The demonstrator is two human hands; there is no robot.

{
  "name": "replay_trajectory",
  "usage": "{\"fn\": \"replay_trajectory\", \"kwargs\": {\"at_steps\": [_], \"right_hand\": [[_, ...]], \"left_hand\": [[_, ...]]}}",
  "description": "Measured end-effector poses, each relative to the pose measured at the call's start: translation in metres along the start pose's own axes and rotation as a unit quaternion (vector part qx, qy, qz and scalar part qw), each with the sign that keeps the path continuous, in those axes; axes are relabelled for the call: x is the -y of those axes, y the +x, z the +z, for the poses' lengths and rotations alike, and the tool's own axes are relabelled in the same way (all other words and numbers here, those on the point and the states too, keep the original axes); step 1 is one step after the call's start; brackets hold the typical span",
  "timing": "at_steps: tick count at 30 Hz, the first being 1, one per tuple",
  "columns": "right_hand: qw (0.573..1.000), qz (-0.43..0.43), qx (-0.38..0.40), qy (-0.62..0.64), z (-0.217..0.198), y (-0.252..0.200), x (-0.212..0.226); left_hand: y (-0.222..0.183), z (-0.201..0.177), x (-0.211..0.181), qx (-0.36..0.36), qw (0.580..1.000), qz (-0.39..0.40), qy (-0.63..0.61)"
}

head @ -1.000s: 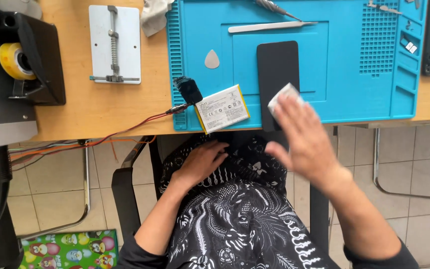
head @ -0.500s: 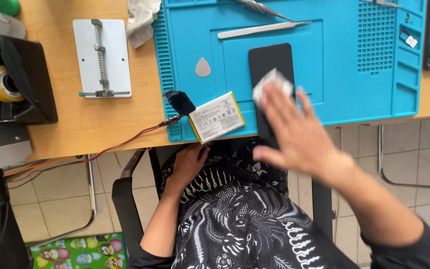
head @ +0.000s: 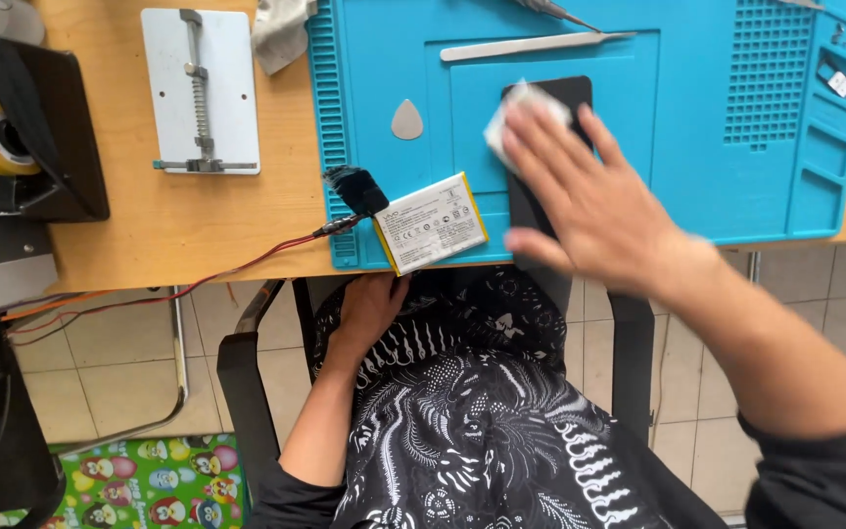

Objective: The person cleans a black smartphone by spraying a cleaning solution onto a white wipe and wiping the phone's screen and edges. The person uses tweezers to assist in cleaning the edges and corners of the device.

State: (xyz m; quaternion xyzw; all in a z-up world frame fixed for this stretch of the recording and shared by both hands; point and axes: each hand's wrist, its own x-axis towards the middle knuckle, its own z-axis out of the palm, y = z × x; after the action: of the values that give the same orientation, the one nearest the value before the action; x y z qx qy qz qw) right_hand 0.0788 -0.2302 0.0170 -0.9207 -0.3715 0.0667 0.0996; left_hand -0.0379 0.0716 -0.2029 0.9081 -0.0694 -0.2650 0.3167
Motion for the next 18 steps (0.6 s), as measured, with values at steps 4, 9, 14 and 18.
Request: {"fn": "replay_trajectory", "kwargs": {"at_steps": [4,9,14,18], "right_hand": [[1.0,-0.013,0.006,-0.021,0.013,-0.056,0.037],[1.0,-0.014,0.011,-0.024,0.005,-0.02,0.006],[1.0,0.002,-0.005,0.005,-0.002,0.022,-0.018],[1.0,0.001,-0.008,0.005,0.003,0.0,0.006]], "left_hand": [[0.001,-0.001,0.0,-0.005,1.0,-0.018,-0.01],[0.011,0.0,-0.008,0.011,1.0,-0.003,-0.007],[0.005,-0.004,-0.011,0.014,1.0,0.0,-0.001],[0.007,-0.008,-0.013,0.009,1.0,-0.002,-0.002]]}}
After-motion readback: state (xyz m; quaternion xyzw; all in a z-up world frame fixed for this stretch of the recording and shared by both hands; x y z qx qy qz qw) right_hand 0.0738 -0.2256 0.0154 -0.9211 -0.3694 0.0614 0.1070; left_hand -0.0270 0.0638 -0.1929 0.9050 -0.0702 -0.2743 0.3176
